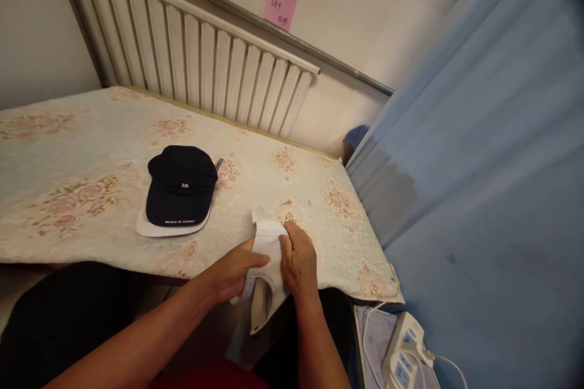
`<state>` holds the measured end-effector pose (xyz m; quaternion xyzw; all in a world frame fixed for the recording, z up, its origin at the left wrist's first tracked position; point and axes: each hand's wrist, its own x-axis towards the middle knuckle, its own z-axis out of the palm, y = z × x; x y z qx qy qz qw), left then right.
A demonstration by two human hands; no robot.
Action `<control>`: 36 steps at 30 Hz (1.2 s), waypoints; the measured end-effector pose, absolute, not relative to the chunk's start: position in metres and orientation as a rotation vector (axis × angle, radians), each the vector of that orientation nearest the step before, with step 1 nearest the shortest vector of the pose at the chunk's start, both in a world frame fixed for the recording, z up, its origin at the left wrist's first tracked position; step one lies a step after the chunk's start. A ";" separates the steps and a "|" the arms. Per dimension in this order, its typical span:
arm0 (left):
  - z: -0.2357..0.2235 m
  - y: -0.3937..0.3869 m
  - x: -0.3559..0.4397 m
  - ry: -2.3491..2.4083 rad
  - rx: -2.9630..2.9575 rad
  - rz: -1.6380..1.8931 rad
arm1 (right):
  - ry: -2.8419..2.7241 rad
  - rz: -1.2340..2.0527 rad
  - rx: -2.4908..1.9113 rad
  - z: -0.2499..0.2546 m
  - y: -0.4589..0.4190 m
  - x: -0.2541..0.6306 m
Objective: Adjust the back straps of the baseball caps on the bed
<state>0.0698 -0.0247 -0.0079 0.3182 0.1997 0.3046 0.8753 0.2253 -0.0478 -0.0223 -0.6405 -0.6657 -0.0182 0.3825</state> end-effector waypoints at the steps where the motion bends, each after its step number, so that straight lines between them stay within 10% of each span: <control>1: -0.007 -0.025 0.072 0.418 0.674 0.626 | -1.712 -0.081 -1.628 -0.018 -0.050 0.222; 36: 0.021 0.014 0.068 0.505 0.476 0.871 | -1.984 0.114 -1.412 -0.055 -0.130 0.194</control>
